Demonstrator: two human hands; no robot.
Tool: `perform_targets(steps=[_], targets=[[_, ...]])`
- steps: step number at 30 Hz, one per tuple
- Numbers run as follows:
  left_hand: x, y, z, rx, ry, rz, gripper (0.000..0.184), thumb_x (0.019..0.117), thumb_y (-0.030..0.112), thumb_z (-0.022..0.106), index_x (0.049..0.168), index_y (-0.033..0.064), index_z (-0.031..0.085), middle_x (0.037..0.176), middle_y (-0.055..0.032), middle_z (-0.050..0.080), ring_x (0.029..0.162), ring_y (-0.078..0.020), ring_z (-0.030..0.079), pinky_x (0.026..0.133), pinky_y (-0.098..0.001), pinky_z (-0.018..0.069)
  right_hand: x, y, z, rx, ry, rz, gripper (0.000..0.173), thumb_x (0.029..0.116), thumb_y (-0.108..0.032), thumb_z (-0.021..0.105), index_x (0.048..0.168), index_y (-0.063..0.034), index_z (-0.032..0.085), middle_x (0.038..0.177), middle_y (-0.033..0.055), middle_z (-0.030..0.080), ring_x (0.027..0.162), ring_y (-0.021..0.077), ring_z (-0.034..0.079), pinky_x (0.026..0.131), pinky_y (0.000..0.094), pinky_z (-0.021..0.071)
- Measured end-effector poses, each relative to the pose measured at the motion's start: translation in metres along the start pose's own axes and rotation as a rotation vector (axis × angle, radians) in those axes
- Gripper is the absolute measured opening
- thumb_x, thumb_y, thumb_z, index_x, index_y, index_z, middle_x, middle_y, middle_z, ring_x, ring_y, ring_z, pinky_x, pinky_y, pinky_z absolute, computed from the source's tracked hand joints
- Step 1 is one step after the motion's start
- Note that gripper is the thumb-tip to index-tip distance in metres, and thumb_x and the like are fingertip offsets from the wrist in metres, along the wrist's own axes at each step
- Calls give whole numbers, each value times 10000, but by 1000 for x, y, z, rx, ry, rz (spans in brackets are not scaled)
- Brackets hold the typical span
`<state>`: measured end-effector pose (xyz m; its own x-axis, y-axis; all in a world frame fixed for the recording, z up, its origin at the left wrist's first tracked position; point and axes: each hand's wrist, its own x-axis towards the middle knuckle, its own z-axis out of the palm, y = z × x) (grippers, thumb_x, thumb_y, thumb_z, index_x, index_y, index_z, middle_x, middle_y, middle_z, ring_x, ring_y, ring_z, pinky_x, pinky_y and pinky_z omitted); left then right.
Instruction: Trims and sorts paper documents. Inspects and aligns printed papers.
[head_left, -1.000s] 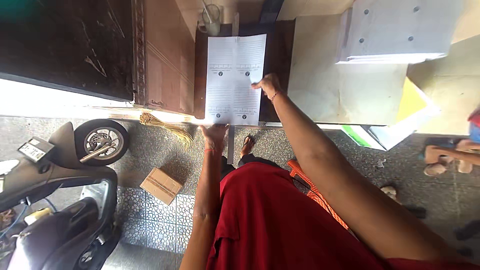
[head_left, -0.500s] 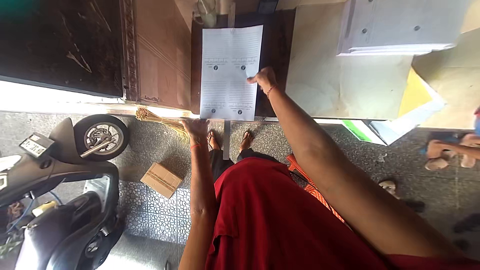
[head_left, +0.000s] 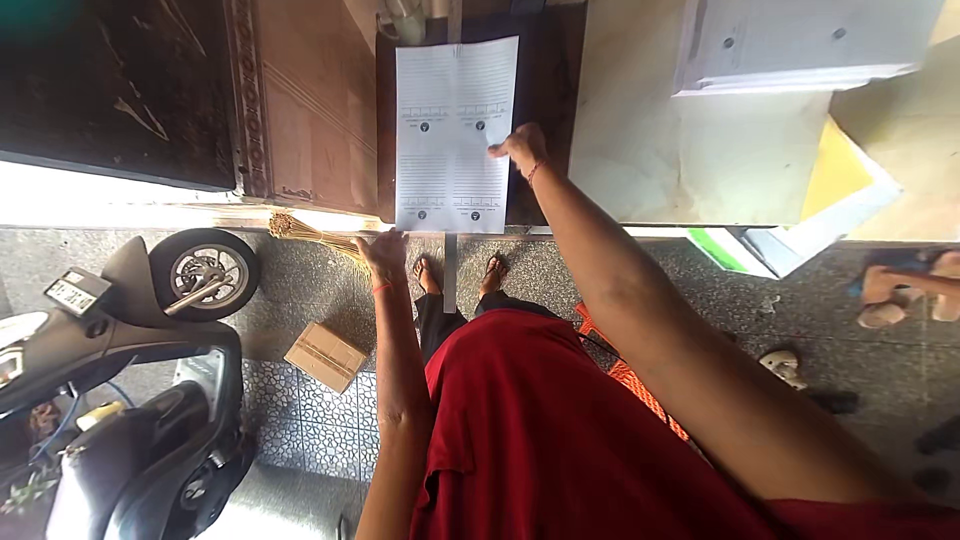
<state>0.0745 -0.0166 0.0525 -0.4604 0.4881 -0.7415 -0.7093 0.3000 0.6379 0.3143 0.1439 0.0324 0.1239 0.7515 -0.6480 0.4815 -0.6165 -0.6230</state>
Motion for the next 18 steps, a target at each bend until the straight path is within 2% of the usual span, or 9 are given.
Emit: perform_targets(steps=[1, 2, 4, 5, 7, 9, 10, 12, 18], targets=[[-4, 0, 1, 8, 25, 12, 882, 1030, 602, -77, 1192, -71, 471, 993, -171, 559, 864, -230, 587, 836, -395, 518, 0, 0, 0, 0, -1, 2, 501, 846, -162, 815, 1206, 122, 614, 1223, 288, 632, 1158, 384, 608, 967, 549, 485], [-10, -2, 3, 20, 54, 28, 837, 1040, 595, -54, 1110, -35, 493, 898, -127, 557, 792, -203, 583, 789, -380, 529, 0, 0, 0, 0, -3, 7, 506, 848, -164, 816, 1213, 121, 612, 1233, 290, 628, 1167, 385, 605, 973, 550, 483], [-35, -7, 10, 56, -15, 43, 794, 1054, 557, -44, 1095, -26, 493, 882, -93, 562, 800, -170, 581, 807, -363, 518, 1, 0, 0, -3, 2, 16, 508, 843, -171, 825, 1207, 115, 617, 1237, 287, 626, 1171, 382, 602, 976, 553, 479], [-54, -12, 15, 105, -82, 44, 792, 1053, 537, -58, 1110, -24, 498, 911, -85, 592, 841, -157, 597, 835, -363, 512, 1, 0, 0, -1, 4, 17, 509, 839, -170, 828, 1207, 113, 618, 1236, 286, 626, 1165, 381, 601, 970, 552, 475], [-92, -25, 20, 230, -278, -13, 875, 1024, 550, -122, 1262, -22, 496, 1084, -69, 632, 1013, -135, 615, 962, -360, 486, 1, 0, 0, 6, 0, 12, 525, 832, -154, 827, 1226, 115, 608, 1245, 290, 621, 1161, 383, 600, 963, 553, 478], [-100, -46, 30, 225, -349, -144, 933, 1000, 579, -152, 1321, -37, 470, 1183, -106, 623, 1078, -164, 612, 988, -368, 479, 1, 0, 0, 6, -1, 8, 524, 827, -148, 828, 1223, 116, 609, 1238, 285, 623, 1152, 374, 604, 963, 544, 479], [-94, -58, 38, 167, -306, -220, 927, 1010, 584, -133, 1302, -63, 464, 1169, -149, 619, 1053, -205, 619, 958, -389, 488, 1, 0, 0, 4, 0, 6, 513, 824, -147, 831, 1206, 118, 616, 1233, 283, 627, 1159, 371, 605, 975, 539, 477], [-79, -75, 49, 104, -258, -339, 945, 1006, 603, -132, 1323, -91, 426, 1204, -213, 567, 1065, -263, 592, 965, -416, 475, -1, -2, 0, 8, 6, 0, 494, 817, -134, 833, 1183, 126, 626, 1234, 286, 634, 1186, 374, 604, 1007, 540, 469], [-59, -87, 60, 18, -236, -366, 988, 976, 643, -159, 1460, -56, 345, 1418, -252, 484, 1220, -316, 557, 1028, -445, 459, -3, -4, -1, 6, -2, 2, 459, 825, -133, 823, 1150, 131, 637, 1227, 276, 643, 1193, 361, 605, 1017, 520, 463]])
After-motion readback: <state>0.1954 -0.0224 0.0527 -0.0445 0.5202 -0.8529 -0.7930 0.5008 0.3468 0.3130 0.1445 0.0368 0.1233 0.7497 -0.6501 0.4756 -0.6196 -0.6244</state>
